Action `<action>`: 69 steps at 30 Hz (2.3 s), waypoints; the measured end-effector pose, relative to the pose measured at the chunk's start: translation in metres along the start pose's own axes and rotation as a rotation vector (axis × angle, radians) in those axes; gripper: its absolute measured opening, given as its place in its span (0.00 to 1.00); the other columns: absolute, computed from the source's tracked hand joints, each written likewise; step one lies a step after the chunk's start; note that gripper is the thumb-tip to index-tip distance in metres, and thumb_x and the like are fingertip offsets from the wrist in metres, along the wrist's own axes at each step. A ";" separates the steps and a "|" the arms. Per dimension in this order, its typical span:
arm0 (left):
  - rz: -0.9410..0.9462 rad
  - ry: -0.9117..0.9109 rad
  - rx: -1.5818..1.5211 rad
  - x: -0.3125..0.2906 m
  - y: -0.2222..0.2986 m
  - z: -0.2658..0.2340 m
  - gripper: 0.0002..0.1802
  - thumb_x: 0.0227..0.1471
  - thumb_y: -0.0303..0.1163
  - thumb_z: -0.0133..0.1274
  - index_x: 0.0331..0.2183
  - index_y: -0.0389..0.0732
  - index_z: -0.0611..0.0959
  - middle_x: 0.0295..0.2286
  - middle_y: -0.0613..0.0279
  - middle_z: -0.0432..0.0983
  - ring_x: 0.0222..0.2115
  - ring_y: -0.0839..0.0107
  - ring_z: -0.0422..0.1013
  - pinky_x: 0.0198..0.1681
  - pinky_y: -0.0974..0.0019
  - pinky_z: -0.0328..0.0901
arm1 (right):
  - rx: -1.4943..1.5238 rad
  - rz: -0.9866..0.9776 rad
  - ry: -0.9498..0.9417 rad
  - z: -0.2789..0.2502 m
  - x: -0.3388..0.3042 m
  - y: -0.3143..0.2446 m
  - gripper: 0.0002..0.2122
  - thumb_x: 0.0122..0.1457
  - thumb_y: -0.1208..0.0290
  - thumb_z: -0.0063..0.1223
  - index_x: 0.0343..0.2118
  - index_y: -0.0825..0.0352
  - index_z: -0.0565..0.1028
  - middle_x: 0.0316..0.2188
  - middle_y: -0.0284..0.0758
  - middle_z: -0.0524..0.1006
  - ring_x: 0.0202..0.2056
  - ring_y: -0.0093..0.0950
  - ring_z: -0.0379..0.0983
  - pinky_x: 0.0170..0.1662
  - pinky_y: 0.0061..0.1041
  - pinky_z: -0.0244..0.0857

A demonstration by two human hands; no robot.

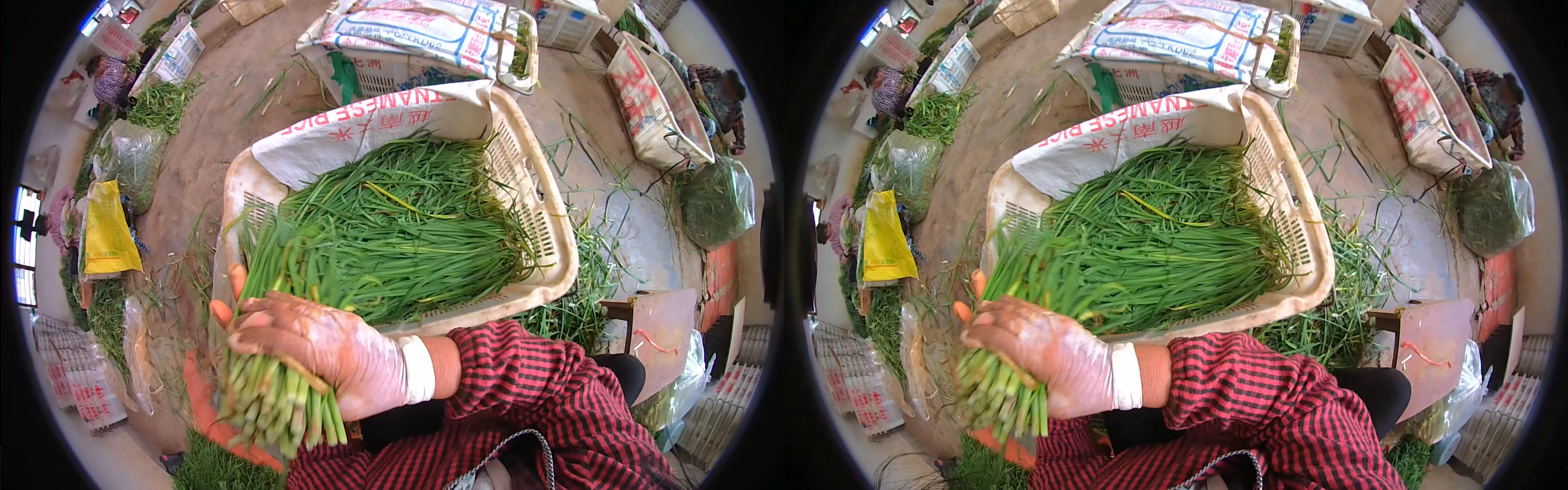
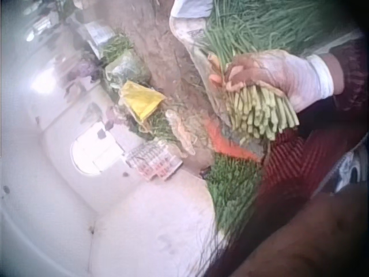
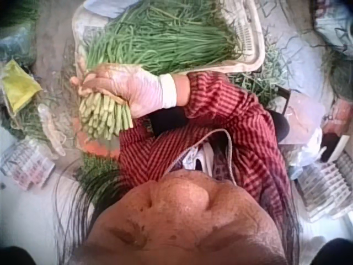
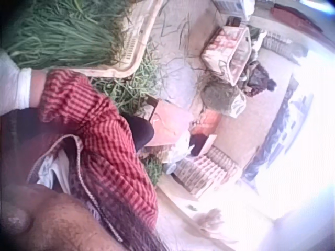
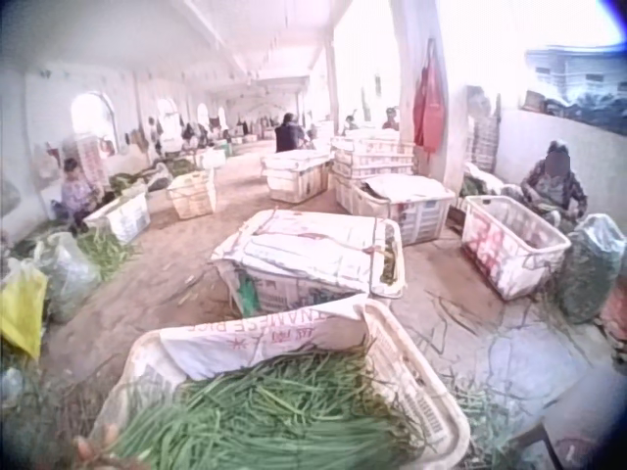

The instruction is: The person sorts a bundle of green onions by hand, removes damaged leaves, and ties the bundle with a red string. Then, the person moves a full basket of sorted onions, takes a new bundle of onions, and repeats the cleaning process by stripping off loose outer layers.

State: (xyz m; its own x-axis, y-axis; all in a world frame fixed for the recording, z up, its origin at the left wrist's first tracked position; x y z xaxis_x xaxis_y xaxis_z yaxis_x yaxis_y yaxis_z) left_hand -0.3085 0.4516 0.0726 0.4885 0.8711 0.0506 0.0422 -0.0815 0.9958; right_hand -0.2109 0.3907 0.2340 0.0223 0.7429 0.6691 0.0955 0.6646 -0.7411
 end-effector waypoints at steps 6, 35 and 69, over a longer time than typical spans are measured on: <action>0.230 -0.303 -1.322 0.002 0.164 0.073 0.42 0.51 0.48 0.57 0.62 0.43 0.63 0.53 0.48 0.70 0.55 0.56 0.65 0.59 0.52 0.60 | -0.507 -0.099 -0.095 -0.034 0.034 -0.098 0.51 0.40 0.64 0.70 0.65 0.74 0.51 0.61 0.54 0.60 0.61 0.49 0.60 0.63 0.40 0.56; -1.681 -0.931 -1.338 -0.351 -0.028 0.447 0.34 0.50 0.57 0.61 0.48 0.41 0.77 0.41 0.55 0.80 0.40 0.58 0.76 0.51 0.50 0.70 | -0.745 2.200 -0.618 -0.232 -0.463 -0.158 0.28 0.52 0.48 0.61 0.45 0.71 0.77 0.33 0.47 0.82 0.36 0.42 0.80 0.42 0.36 0.73; -0.880 -1.061 -0.522 -0.267 0.093 0.128 0.31 0.45 0.34 0.62 0.47 0.24 0.73 0.30 0.48 0.78 0.24 0.69 0.72 0.28 0.67 0.65 | -0.576 0.685 0.967 -0.305 -0.377 -0.153 0.13 0.65 0.62 0.52 0.33 0.67 0.79 0.24 0.31 0.79 0.24 0.17 0.68 0.28 0.24 0.65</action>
State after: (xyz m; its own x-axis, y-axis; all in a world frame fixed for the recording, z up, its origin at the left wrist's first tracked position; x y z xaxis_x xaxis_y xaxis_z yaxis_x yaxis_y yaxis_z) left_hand -0.3240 0.1496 0.1415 0.8781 -0.2270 -0.4212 0.4577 0.6550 0.6012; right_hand 0.0695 -0.0157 0.1126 0.9106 0.3962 0.1178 0.1823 -0.1291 -0.9747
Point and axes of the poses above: each hand's wrist, its own x-axis towards the middle knuckle, its own z-axis out of the palm, y = z × x, the point moved 10 cm from there along x, towards the middle knuckle
